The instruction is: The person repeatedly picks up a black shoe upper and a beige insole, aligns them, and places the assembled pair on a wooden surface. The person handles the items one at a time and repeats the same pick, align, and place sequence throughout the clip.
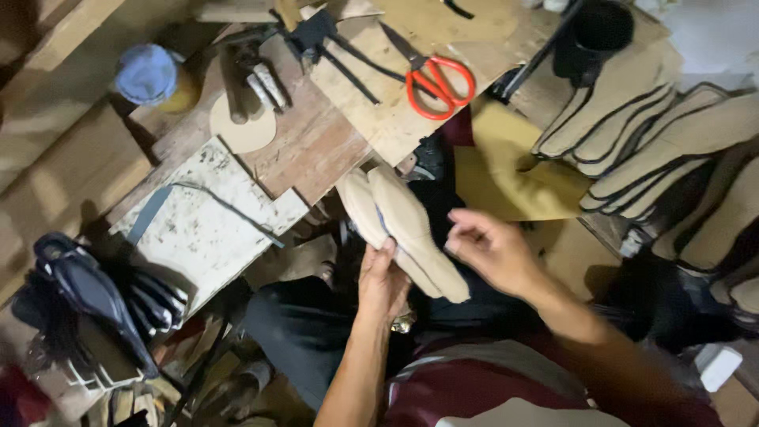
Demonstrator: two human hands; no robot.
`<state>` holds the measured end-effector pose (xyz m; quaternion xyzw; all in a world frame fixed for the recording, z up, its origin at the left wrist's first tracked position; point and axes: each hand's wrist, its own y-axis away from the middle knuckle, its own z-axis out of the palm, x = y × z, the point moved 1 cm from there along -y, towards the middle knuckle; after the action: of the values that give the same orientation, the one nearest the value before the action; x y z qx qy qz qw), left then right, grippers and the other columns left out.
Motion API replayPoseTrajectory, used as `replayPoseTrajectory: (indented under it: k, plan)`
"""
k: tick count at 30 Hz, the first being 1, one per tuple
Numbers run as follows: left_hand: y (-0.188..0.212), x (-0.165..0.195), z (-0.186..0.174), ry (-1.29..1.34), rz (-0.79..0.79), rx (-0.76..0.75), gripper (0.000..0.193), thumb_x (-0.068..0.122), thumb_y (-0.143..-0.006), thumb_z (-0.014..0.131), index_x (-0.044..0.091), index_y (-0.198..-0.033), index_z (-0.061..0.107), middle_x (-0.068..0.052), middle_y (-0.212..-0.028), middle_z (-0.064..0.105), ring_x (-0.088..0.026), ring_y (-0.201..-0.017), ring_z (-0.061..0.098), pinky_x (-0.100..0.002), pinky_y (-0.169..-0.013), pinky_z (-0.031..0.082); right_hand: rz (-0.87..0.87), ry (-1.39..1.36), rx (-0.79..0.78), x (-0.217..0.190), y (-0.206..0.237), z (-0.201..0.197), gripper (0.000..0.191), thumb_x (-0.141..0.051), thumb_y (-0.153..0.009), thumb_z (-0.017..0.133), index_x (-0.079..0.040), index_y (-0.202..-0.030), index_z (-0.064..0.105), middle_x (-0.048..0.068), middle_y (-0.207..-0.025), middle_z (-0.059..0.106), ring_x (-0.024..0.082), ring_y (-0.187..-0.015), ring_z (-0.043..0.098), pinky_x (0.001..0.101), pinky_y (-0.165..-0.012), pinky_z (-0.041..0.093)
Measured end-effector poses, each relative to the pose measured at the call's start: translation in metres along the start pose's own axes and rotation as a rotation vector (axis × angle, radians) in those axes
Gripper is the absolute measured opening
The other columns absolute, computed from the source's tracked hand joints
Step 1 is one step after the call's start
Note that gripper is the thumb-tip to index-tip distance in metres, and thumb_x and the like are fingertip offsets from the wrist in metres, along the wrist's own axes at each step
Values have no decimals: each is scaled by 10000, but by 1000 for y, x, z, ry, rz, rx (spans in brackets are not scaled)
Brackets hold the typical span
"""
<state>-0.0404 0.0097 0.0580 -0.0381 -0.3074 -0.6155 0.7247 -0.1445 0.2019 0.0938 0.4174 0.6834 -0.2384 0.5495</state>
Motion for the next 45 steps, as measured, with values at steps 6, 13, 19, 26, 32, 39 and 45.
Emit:
replayPoseTrajectory:
  k: [6,13,19,26,32,39,45]
  plan:
    - [5,15,10,60,-92,11,664,432,-994,540,17,-1496,408,-146,-1438,605,-293,-1293,620,-484,-1085,491,119,-37,-29,-2,6,28,467,-73,-870,754,-61,-1326,654,53,-1017,759,118,-831,696,261,-744,597]
    - [9,23,24,81,-50,-119,746,549,-1031,459,-1,-1529,379,-205,-1484,540,-356,-1368,521,-520,-1148,407,79,-312,37,1,3,12,445,-32,-908,728,-46,-1344,639,71,-1053,718,142,-910,678,279,-798,590]
    - [11,3,32,-29,-58,-149,796,545,-1000,539,22,-1562,327,-149,-1558,461,-329,-1444,437,-510,-1206,351,-317,254,183,-36,27,47,474,-54,-815,784,-46,-1274,667,161,-1292,626,284,-1088,694,364,-906,582]
    - [30,-14,46,-168,-192,-370,930,578,-950,629,58,-1618,247,-142,-1682,281,-317,-1536,318,-501,-1241,295,-501,426,96,-50,65,23,556,-62,-752,812,-13,-1280,644,208,-1491,472,406,-1338,542,450,-1070,518]
    - [33,-27,48,-256,-241,-510,923,527,-975,626,146,-1663,142,-210,-1717,208,-386,-1570,252,-522,-1215,294,-304,271,545,-37,82,-28,606,-4,-806,791,5,-1376,586,208,-1528,387,352,-1346,544,379,-962,581]
    - [35,-30,44,-272,-246,-514,861,461,-1002,603,138,-1655,145,-261,-1710,192,-431,-1566,258,-531,-1209,298,-233,529,1057,-6,66,-129,553,-3,-974,724,102,-1478,522,292,-1626,252,396,-1467,498,421,-1204,461]
    - [38,-18,36,-293,-206,-456,851,442,-1004,593,108,-1656,161,-264,-1701,218,-435,-1555,280,-539,-1208,309,108,934,832,15,38,-152,555,-218,-972,703,89,-1425,612,257,-1607,369,484,-1418,431,554,-1168,422]
